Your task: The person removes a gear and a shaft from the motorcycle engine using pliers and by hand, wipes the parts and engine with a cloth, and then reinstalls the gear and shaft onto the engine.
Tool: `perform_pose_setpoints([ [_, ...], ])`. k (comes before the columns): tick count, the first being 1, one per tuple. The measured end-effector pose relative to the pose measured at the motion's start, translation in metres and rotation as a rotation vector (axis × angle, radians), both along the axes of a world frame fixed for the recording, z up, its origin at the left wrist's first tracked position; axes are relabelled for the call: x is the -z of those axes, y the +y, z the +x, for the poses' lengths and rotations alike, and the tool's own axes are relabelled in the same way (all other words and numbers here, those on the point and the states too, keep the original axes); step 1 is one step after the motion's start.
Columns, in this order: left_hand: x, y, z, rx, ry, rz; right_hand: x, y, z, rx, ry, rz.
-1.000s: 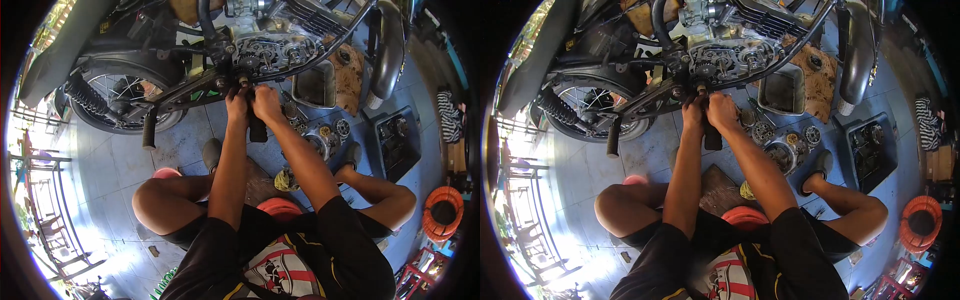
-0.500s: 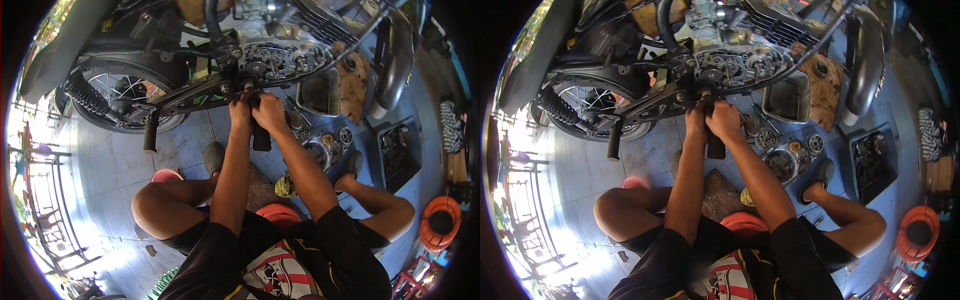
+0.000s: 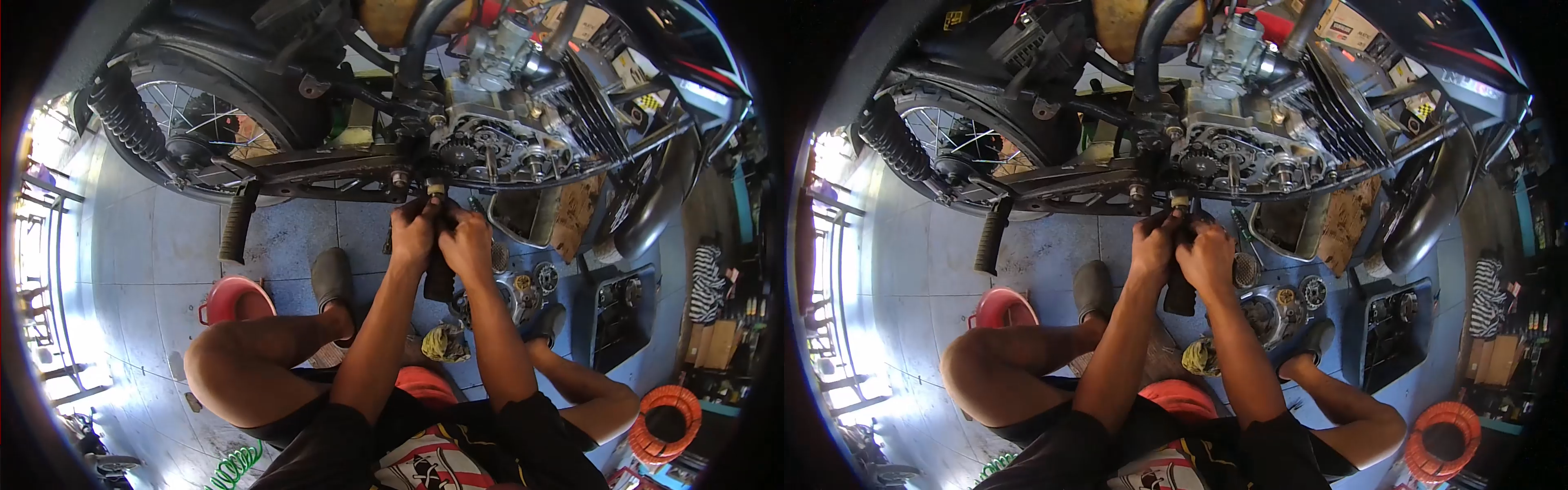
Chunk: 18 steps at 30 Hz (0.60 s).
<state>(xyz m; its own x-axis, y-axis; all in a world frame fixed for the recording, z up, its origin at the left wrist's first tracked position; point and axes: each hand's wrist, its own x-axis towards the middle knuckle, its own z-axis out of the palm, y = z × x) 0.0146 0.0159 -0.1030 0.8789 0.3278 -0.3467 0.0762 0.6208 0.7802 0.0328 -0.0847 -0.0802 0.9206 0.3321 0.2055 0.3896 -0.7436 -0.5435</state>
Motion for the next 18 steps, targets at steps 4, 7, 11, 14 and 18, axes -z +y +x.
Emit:
perform_pose_setpoints([
  [4,-0.007,-0.001,-0.003,0.003,-0.012,-0.043,0.001,0.001,0.001,0.023,-0.076,0.014],
  [7,-0.003,-0.002,0.0,-0.018,-0.038,-0.006,0.003,0.001,0.006,0.021,0.101,0.108],
  [11,-0.001,-0.003,0.002,-0.039,0.008,0.004,0.004,0.0,0.009,0.053,0.205,0.128],
  [14,0.005,-0.004,0.004,-0.042,0.044,0.019,0.008,-0.001,0.011,0.043,0.239,0.107],
  [18,0.001,-0.004,0.003,-0.062,0.057,0.046,0.008,-0.001,0.013,0.014,0.234,0.032],
])
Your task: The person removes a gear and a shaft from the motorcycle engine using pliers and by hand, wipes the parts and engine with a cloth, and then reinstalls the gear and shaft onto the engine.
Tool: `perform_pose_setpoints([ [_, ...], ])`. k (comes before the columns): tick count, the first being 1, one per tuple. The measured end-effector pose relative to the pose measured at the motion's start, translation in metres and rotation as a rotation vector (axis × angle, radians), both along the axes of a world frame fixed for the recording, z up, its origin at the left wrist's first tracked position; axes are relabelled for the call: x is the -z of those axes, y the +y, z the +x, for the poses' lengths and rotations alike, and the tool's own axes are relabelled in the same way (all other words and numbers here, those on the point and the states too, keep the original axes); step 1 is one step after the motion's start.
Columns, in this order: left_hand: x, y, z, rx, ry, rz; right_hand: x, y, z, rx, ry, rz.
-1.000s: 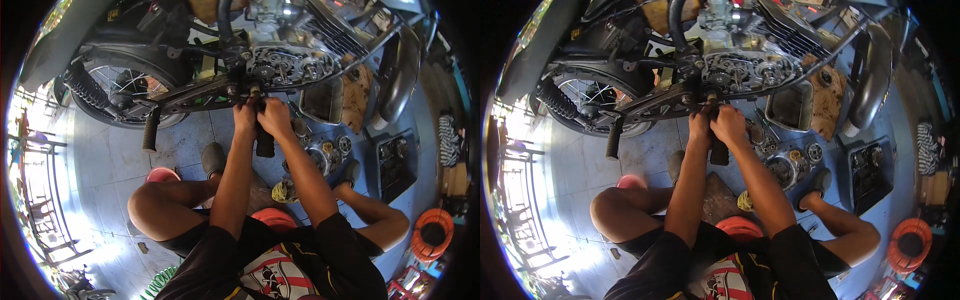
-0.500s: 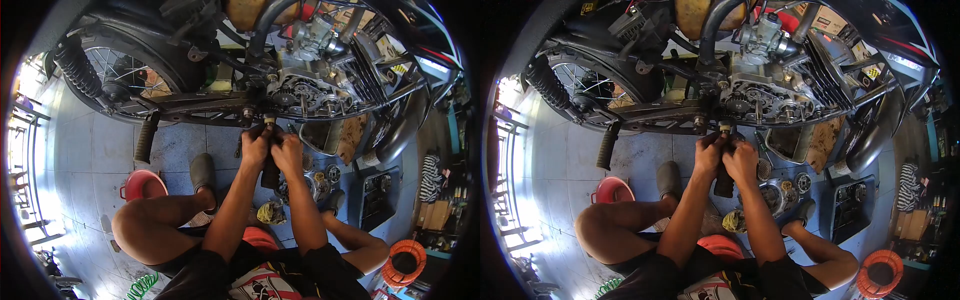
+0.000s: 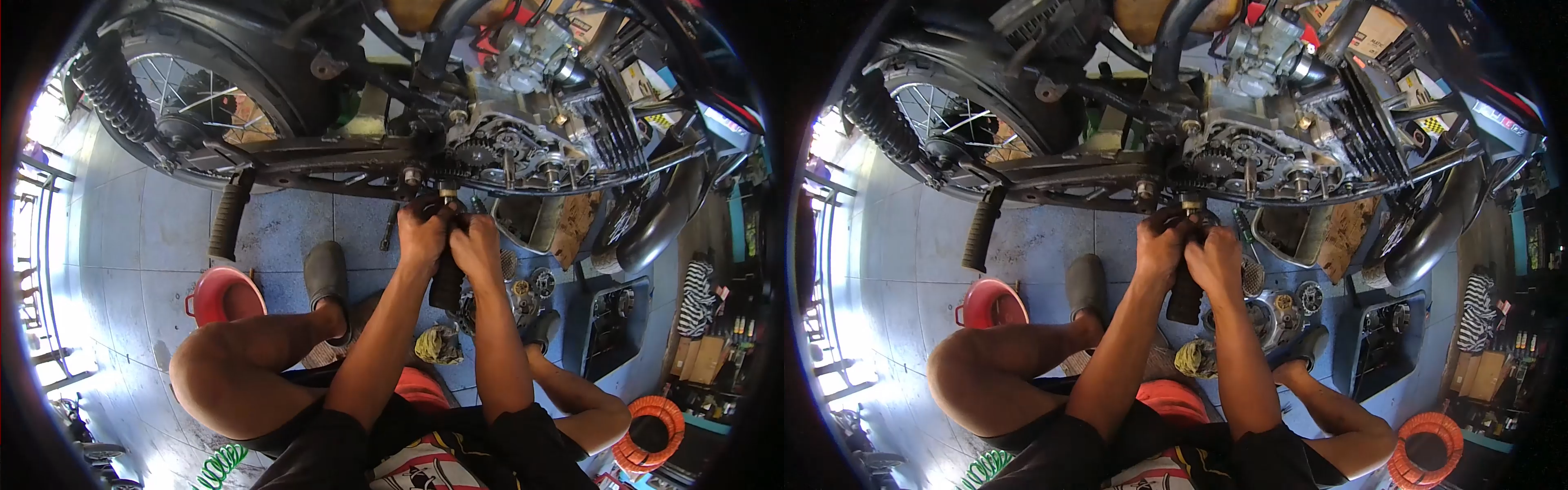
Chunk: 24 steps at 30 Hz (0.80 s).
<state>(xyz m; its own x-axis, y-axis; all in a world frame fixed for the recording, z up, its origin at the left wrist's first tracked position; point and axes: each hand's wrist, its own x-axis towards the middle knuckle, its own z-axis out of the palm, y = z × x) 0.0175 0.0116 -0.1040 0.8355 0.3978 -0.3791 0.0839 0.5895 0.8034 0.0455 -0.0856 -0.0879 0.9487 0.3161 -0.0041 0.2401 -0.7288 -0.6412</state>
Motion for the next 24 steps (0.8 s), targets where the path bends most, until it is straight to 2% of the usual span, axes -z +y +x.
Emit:
perform_pose_setpoints([
  [5,0.004,-0.002,0.002,-0.074,-0.05,-0.018,0.003,0.003,-0.002,0.0,-0.036,-0.118],
  [9,-0.011,0.002,0.001,-0.033,-0.007,-0.019,0.009,0.009,-0.004,0.052,-0.145,-0.075],
  [14,0.002,0.004,0.002,0.045,-0.01,-0.068,-0.003,0.013,-0.009,0.125,-0.069,-0.047],
  [16,-0.002,0.001,0.003,-0.048,-0.044,-0.057,-0.01,0.013,-0.009,0.121,-0.01,-0.046],
  [19,-0.007,0.0,0.002,-0.061,-0.049,-0.05,-0.014,0.013,-0.008,0.099,0.05,-0.067],
  [24,-0.005,0.001,0.001,-0.067,-0.044,-0.081,-0.015,0.014,-0.009,0.071,-0.004,-0.101],
])
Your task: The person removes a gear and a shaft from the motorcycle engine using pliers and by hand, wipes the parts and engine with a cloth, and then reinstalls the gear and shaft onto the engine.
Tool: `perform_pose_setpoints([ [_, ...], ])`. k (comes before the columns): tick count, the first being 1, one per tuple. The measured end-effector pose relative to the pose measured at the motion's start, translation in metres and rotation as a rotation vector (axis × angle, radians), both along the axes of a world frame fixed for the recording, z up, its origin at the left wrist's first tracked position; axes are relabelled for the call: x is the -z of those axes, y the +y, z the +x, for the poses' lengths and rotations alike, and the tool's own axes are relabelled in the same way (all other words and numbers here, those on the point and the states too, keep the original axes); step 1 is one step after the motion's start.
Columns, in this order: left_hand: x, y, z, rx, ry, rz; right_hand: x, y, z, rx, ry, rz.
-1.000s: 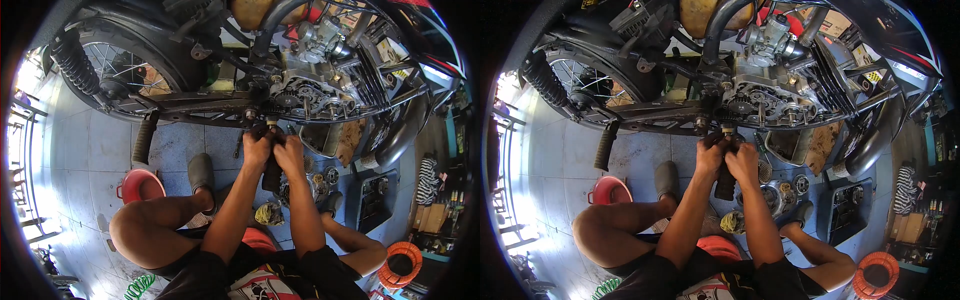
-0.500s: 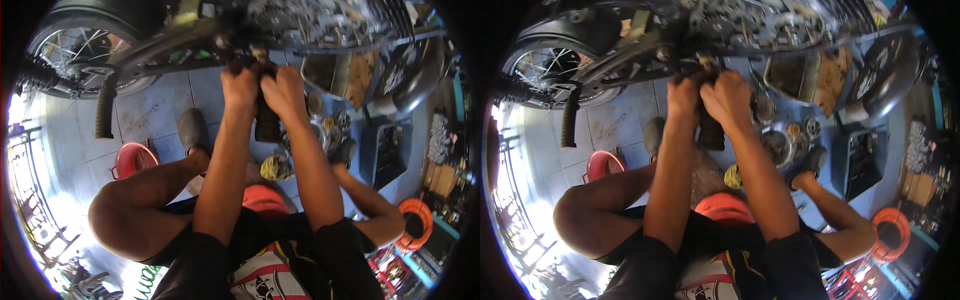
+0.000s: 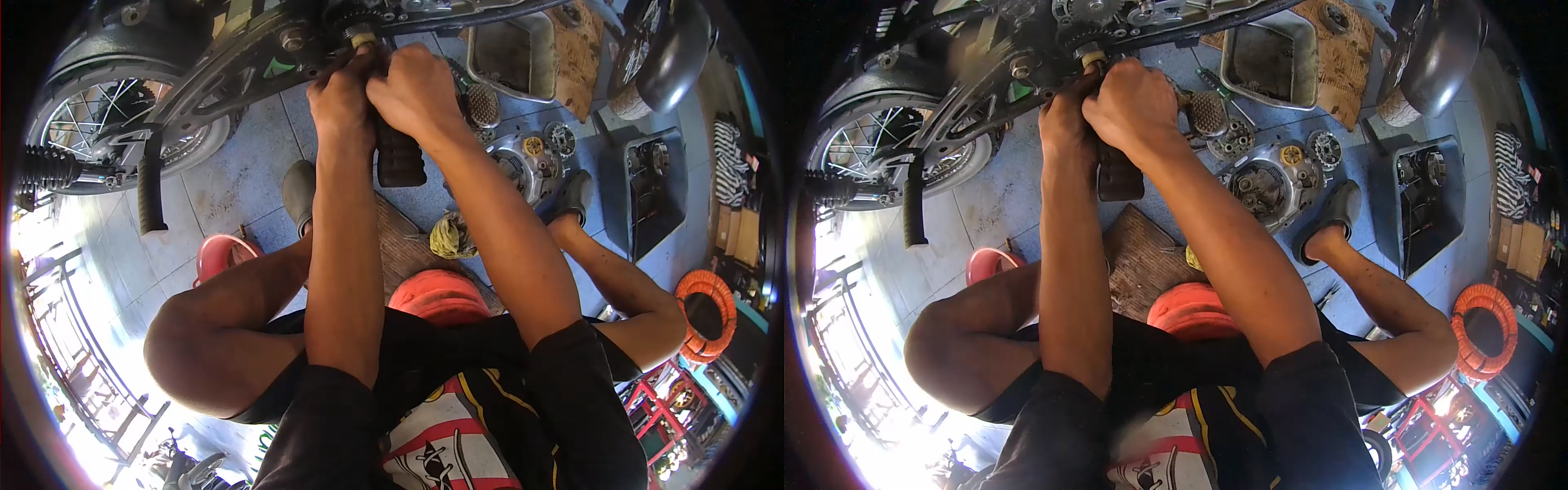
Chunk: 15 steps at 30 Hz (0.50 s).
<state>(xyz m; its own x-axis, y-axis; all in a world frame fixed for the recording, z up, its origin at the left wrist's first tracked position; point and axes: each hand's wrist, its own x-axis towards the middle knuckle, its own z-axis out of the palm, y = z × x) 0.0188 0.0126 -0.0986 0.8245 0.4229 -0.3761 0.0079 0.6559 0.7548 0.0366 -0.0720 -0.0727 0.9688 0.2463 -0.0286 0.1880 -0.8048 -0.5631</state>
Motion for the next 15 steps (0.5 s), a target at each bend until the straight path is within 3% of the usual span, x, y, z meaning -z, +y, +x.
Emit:
perform_pose_setpoints([
  [10,0.001,0.002,0.003,-0.033,-0.072,-0.09,0.005,0.006,-0.008,-0.009,-0.285,0.018],
  [15,-0.001,0.005,0.002,0.005,-0.039,-0.089,0.003,0.011,-0.006,-0.001,-0.264,0.018],
])
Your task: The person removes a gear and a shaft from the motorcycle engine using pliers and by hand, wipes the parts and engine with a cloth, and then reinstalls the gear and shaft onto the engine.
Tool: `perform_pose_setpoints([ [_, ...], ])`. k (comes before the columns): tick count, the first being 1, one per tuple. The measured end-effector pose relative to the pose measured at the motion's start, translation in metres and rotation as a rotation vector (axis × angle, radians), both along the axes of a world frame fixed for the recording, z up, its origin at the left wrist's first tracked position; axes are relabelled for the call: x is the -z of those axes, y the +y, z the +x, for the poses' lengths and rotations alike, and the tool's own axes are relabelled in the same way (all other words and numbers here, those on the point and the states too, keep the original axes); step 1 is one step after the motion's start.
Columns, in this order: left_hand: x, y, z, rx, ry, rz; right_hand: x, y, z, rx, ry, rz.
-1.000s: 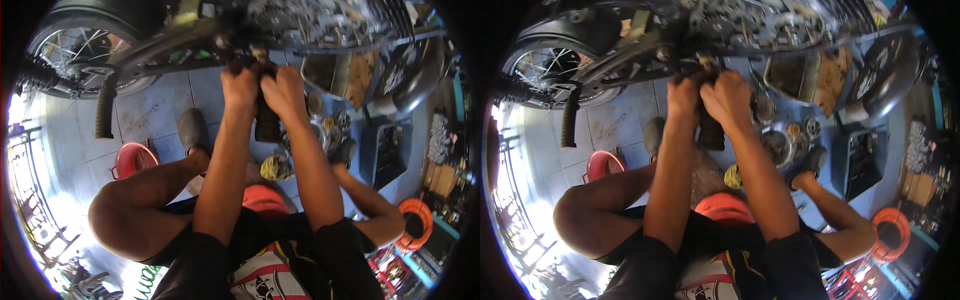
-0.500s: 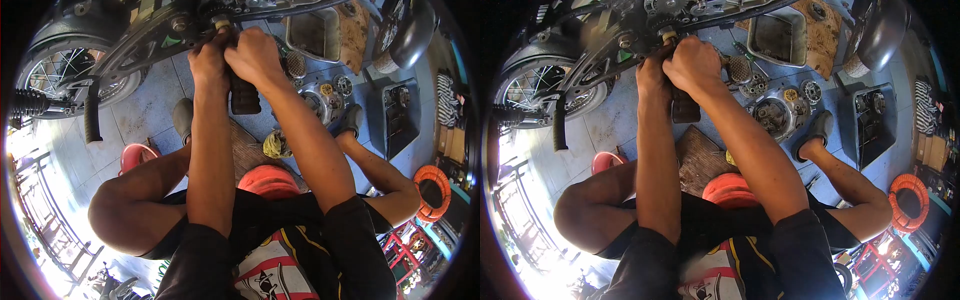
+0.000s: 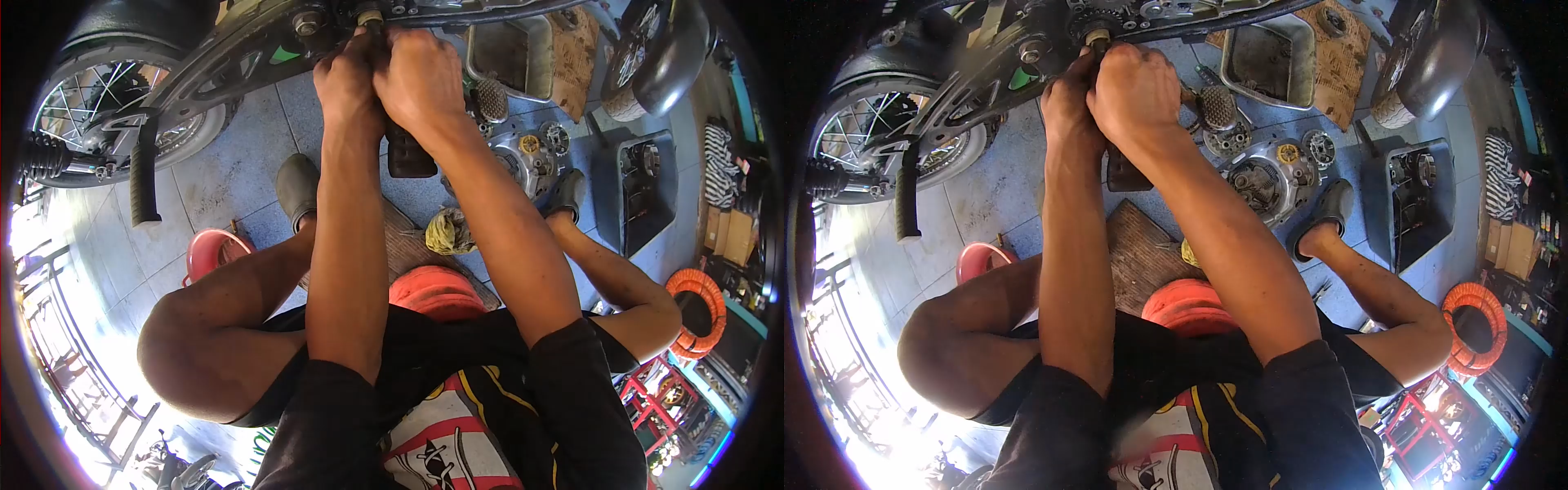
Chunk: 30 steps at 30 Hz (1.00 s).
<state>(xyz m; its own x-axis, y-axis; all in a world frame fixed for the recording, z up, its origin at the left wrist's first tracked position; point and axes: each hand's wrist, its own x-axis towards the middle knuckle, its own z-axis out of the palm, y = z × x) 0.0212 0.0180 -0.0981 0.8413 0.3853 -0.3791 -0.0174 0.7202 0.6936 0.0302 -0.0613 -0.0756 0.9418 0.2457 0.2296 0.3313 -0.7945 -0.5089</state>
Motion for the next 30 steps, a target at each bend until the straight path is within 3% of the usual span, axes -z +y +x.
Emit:
perform_pose_setpoints([
  [6,-0.006,-0.002,0.001,-0.016,-0.018,-0.022,-0.004,-0.003,0.001,-0.043,-0.091,-0.015],
  [12,-0.009,-0.002,0.001,-0.022,0.122,0.253,0.003,-0.004,0.003,-0.098,-0.236,-0.04],
  [17,-0.012,0.003,0.006,-0.001,0.094,0.245,0.005,-0.001,0.005,-0.071,-0.331,0.004],
  [22,-0.007,-0.007,0.004,-0.021,0.145,0.162,0.0,-0.005,-0.002,-0.003,-0.154,0.041],
  [24,0.017,-0.001,0.012,0.023,-0.026,0.432,0.001,-0.006,-0.004,0.028,-0.159,0.034],
  [25,0.009,0.001,0.012,0.022,-0.046,0.444,0.0,-0.005,-0.003,0.053,-0.139,0.018],
  [27,-0.003,-0.003,0.006,-0.001,0.067,0.088,0.001,-0.001,-0.001,0.091,-0.125,0.046],
  [28,0.005,0.003,0.01,0.061,0.059,0.176,0.002,0.0,0.0,0.082,-0.084,0.049],
  [29,0.031,0.008,0.017,0.066,-0.071,0.523,0.002,-0.001,0.001,0.087,-0.036,0.053],
  [30,0.017,0.008,0.019,0.049,-0.042,0.279,-0.002,-0.005,0.002,0.042,-0.015,0.044],
])
